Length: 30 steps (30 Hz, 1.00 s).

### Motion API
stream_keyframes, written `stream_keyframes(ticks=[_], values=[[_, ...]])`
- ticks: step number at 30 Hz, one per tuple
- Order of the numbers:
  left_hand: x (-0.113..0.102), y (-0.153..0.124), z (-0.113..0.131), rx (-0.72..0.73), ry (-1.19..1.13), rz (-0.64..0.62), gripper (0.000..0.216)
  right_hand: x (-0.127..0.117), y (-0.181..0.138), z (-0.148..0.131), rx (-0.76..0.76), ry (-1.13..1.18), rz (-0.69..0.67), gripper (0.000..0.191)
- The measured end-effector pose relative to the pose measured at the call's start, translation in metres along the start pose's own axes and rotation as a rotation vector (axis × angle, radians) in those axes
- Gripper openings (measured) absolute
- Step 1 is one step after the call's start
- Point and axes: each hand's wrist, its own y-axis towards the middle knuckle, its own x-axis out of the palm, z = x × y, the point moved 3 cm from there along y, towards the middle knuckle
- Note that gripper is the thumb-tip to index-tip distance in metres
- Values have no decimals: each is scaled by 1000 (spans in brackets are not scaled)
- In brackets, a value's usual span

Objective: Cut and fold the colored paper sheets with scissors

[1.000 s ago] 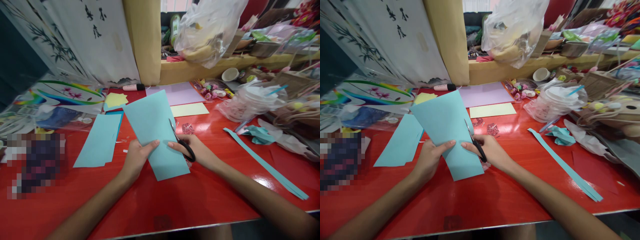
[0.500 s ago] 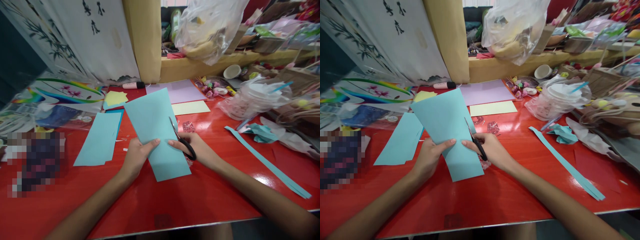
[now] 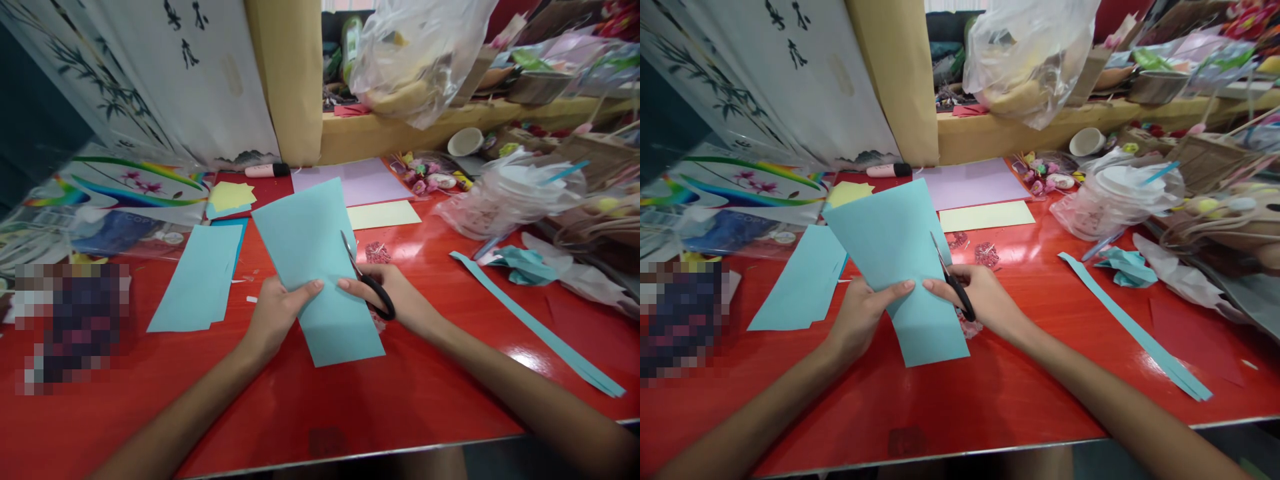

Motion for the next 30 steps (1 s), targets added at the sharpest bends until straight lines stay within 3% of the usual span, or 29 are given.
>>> stream_keyframes(ticks=[30], values=[[6, -3, -2, -1, 23, -74, 28, -8, -1, -7, -88, -121, 68, 36]])
